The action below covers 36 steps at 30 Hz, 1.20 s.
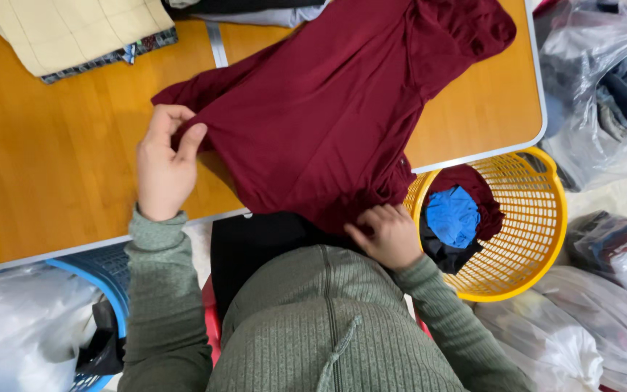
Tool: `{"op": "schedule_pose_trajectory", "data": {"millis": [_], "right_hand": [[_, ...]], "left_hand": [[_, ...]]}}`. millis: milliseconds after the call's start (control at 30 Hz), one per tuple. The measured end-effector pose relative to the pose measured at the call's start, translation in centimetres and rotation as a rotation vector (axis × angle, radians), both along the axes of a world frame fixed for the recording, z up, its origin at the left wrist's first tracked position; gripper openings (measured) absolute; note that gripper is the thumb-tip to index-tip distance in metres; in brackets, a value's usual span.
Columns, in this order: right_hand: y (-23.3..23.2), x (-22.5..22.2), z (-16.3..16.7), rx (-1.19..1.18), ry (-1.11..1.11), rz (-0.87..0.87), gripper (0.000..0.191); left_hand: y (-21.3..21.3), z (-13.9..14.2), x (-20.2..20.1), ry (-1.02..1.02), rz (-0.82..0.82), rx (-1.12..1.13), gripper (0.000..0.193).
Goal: The person folds shirts and pants at a table, one garment at a time. They smooth each garment flat on the table, fold in the sleeves and sides, fold the garment over, and stack the folded items on top of a pile of already folded clothes.
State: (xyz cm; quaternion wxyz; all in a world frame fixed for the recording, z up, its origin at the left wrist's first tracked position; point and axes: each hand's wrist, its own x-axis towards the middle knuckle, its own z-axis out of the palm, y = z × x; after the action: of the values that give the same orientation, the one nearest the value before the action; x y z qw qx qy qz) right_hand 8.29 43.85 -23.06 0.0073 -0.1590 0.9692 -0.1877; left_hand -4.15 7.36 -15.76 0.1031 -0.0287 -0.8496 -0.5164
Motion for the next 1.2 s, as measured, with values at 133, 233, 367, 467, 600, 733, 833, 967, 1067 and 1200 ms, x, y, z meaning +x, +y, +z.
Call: {"op": "schedule_pose_trajectory", "data": {"millis": [133,233,367,467,600,733,833,967,1067,1200], "right_hand": [[-2.3,-1.4,-2.2,0.041,0.016,-0.277,0.048],[-3.0,-1.8,-2.4,0.171,-0.009,-0.202,0.048],[-2.5,-0.5,-2.2,0.131,0.091,-0.049,0.033],[-2.1,0.5,-2.9,-0.019,0.162,0.158,0.030],[-2.1,0.7,-4.4,-0.058,0.034,0.147,0.040],[-2.4,0.9,-3.3,-0.135,-0.016,0.080,0.015],[-3.0,1.8,-0.7,-0.429,0.067,-0.004,0.016],[-4.5,1.8,2.6,-0.661,0.110,0.009,0.021],[-5.7,0.6,3.9,-0.661,0.174,0.129,0.024],[-7.3,-1.1,4.5,-0.637,0.263,0.269,0.023]], "left_hand": [[1.2,1.1,0.9,0.110,-0.080,-0.019,0.005],[1.7,1.9,1.5,0.132,-0.165,-0.131,0.012],[2.9,1.9,2.4,-0.037,-0.216,-0.113,0.020],[4.3,1.0,3.6,-0.086,-0.302,-0.069,0.016],[7.5,-1.1,4.3,0.038,-0.418,-0.084,0.014],[9.9,-2.9,5.3,-0.051,-0.510,-0.134,0.013],[10.6,-3.7,5.7,-0.182,-0.562,-0.195,0.015],[10.4,-3.4,5.7,-0.234,-0.604,-0.109,0.018],[10.2,-2.5,5.8,-0.378,-0.526,-0.168,0.029],[9.4,-0.9,5.8,-0.410,-0.474,-0.193,0.027]]}}
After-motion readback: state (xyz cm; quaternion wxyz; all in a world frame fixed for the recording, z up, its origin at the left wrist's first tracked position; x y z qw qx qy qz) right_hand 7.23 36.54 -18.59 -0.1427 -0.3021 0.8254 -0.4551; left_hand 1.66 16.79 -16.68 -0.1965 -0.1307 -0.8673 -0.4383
